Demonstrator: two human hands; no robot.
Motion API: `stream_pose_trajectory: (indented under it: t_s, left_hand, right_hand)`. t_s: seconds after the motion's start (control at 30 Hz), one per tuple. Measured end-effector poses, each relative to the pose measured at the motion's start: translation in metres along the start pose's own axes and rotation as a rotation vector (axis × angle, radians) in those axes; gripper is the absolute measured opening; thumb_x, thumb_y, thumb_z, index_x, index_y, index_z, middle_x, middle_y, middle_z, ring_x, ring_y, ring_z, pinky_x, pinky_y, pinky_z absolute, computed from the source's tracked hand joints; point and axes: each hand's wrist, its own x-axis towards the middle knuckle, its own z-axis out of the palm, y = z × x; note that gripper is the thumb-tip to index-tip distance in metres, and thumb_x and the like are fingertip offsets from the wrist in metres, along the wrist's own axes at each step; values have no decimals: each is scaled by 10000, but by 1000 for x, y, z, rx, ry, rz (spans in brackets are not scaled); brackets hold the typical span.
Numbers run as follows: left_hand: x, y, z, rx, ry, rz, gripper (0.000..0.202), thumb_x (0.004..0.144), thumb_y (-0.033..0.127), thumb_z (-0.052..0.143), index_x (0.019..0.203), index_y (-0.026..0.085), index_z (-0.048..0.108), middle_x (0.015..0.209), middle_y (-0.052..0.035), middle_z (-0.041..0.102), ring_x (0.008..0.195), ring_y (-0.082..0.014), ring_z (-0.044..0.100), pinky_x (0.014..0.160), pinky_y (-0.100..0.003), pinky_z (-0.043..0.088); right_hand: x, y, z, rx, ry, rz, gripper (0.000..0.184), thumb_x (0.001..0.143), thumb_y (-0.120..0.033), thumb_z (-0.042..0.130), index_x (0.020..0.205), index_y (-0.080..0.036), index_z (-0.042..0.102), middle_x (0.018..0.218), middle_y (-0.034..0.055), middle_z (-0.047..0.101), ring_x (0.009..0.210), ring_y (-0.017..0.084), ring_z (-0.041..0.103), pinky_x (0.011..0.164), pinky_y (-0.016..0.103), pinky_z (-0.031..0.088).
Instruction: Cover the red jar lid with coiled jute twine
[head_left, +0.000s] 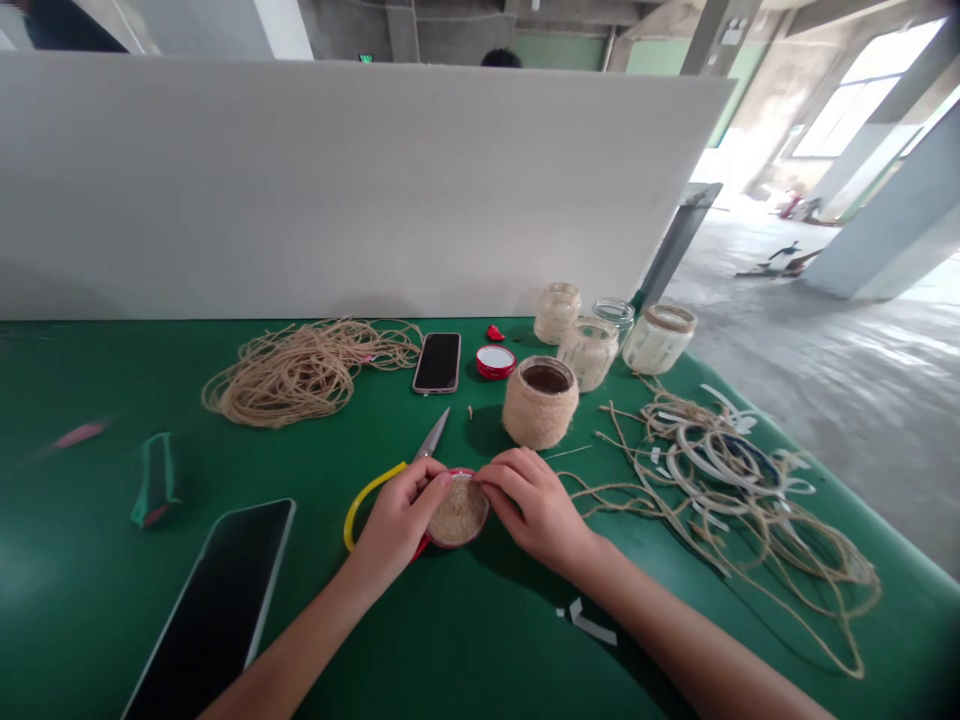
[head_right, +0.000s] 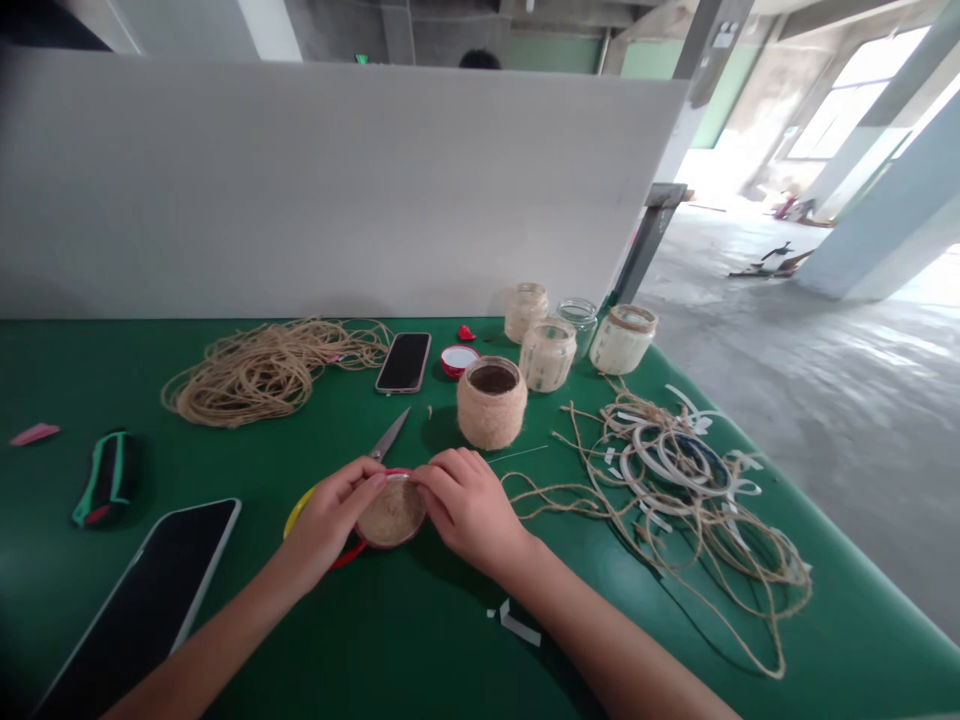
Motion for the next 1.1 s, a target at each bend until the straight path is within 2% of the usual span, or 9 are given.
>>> stream_pose_trajectory:
  t_s: [0.33, 0.57, 0.7, 0.8, 0.87, 0.97, 1.1]
  left_hand:
    - [0, 2, 0, -114, 10, -63, 226, 795, 405, 512, 736, 188, 526, 646, 38, 503, 600, -103, 456, 547, -177, 359]
    - [-1, -3, 3, -162, -38, -59, 223, 790, 408, 521, 736, 192, 528, 648, 35, 499, 610, -108, 455, 556, -188, 364]
    - [-2, -3, 4, -154, -47, -27, 210, 800, 400, 512, 761, 195, 538, 648, 34, 496, 590, -103, 444, 534, -187, 352]
    - [-2, -4, 3, -159, -50, 0, 204, 809, 397, 502, 789, 196, 537, 648, 33, 495, 587, -102, 447, 534, -188, 352]
    - [-3, -5, 3, -162, -51, 14, 196, 814, 389, 497, 805, 197, 537, 660, 29, 505, 596, -105, 456, 545, -191, 360]
    - [-3, -4, 3, -150, -66, 22, 184, 816, 377, 494, 816, 198, 536, 687, 20, 526, 626, -117, 478, 566, -201, 373]
    - [-3, 1, 1, -49, -69, 48, 179, 817, 349, 492, 749, 191, 542, 654, 28, 500, 602, -112, 464, 550, -197, 361]
  right_hand:
    - [-2, 1, 4, 86, 15, 60, 247, 892, -186, 385, 1063, -198, 563, 953, 83, 530, 828, 165, 533, 732, 291, 462]
    - [0, -2, 6, 387, 137, 217, 128, 828, -136, 480, 848, -194, 593, 885, 48, 534, 825, 149, 540, 738, 266, 457]
    - [2, -1, 7, 531, 149, 349, 64, 810, -160, 523, 834, -193, 573, 848, 18, 530, 765, 126, 519, 698, 244, 439]
    - [3, 1, 7, 694, 130, 457, 104, 815, -227, 536, 914, -196, 528, 790, -2, 535, 711, 117, 515, 639, 226, 435]
    - [5, 3, 5, 765, 85, 478, 144, 827, -251, 520, 956, -189, 520, 806, 4, 558, 727, 121, 530, 644, 227, 438]
    - [7, 4, -1, 708, 5, 444, 137, 845, -252, 491, 920, -171, 571, 843, 20, 592, 775, 131, 540, 695, 238, 432]
    - [8, 2, -6, 638, -39, 444, 159, 849, -264, 486, 903, -156, 589, 806, 18, 602, 734, 130, 541, 664, 232, 430]
